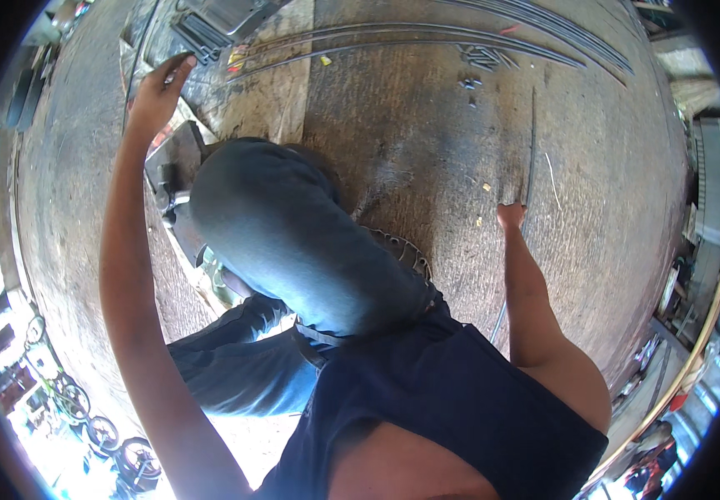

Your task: Bending a long metal rod by hammering it against a stationary metal block on the ground.

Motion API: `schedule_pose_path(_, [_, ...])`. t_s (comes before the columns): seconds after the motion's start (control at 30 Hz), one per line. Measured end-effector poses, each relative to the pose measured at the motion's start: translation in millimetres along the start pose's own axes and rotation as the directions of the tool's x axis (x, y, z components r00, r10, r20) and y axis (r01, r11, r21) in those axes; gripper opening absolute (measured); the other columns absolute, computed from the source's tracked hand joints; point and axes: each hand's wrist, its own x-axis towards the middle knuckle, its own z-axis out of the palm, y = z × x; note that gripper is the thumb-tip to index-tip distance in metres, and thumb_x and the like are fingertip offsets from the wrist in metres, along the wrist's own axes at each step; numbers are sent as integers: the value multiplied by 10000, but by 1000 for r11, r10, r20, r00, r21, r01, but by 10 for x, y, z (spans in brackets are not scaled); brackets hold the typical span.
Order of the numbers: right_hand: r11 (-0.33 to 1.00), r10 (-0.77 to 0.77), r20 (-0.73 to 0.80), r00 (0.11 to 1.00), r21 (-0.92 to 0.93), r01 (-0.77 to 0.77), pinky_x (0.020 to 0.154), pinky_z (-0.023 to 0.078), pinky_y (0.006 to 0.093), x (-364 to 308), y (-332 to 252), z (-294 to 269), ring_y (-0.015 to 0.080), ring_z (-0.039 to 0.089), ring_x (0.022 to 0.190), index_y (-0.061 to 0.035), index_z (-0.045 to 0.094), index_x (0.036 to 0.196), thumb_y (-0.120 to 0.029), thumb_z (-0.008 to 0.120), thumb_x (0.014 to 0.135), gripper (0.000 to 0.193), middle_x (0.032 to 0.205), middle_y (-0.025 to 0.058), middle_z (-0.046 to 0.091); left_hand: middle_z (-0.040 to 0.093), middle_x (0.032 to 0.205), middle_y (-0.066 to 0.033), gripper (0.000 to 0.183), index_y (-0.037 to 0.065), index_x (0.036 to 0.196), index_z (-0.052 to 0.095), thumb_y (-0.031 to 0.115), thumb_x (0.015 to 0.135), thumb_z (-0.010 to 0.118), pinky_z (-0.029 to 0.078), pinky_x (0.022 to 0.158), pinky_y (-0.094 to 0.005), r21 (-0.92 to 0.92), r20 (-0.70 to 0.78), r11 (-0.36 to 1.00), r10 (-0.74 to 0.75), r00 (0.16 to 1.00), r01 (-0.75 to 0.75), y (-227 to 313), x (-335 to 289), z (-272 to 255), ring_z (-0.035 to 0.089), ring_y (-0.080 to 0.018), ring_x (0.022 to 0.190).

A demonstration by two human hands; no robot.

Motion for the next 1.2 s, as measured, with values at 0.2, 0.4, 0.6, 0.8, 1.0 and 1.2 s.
schedule_pose_path(0.2, [935,-355,-13,935,-23,355,873,468,455,368,-838,115,415,586,1024,63,610,1077,-270,641,728,483,1052,302,610,662,1070,-166,414,42,1183,605,369,940,530,454,887,-324,-50,28,989,-138,990,140,-583,-467,-226,630,-244,1012])
schedule_pose_path(0.4, [639,-763,283,582,194,744,894,456,439,-181,-3386,430,379,578,1042,-2,608,1131,-260,625,816,407,1097,242,613,652,1110,-155,376,10,1187,597,295,949,532,462,903,-334,-85,-49,949,-309,950,304,-1128,-1201,-545,605,-217,1074])
schedule_pose_path(0.6, [498,-866,34,499,-49,866,949,423,478,163,-4955,915,385,517,1131,-66,538,1246,-214,605,834,443,1279,183,519,627,1178,-134,337,18,1221,578,222,962,504,425,965,-349,58,-107,870,-482,870,489,-1507,-1976,-757,580,-234,1119])
schedule_pose_path(0.8, [421,-866,150,476,-295,858,984,348,586,126,-5387,881,316,439,1219,-155,561,1238,-253,623,852,403,1324,106,483,612,1193,-146,333,22,1260,540,169,968,478,437,959,-350,74,-92,698,-707,701,713,-1630,-3101,-1139,577,-225,1123])
schedule_pose_path(1.0, [291,-937,147,317,-170,941,994,351,571,317,-5189,990,361,451,1212,-92,614,1162,-212,604,877,310,1295,138,523,631,1147,-139,319,41,1251,551,160,961,490,456,927,-349,22,-60,648,-759,648,761,-1710,-3190,-903,600,-228,1077])
schedule_pose_path(1.2, [136,-975,191,113,111,985,869,444,433,291,-5231,721,396,566,1024,26,619,1072,-183,571,899,276,1120,252,584,645,1117,-148,305,42,1209,583,148,925,555,461,913,-353,60,-47,702,-708,705,710,-1657,-3067,-805,619,-244,1041])
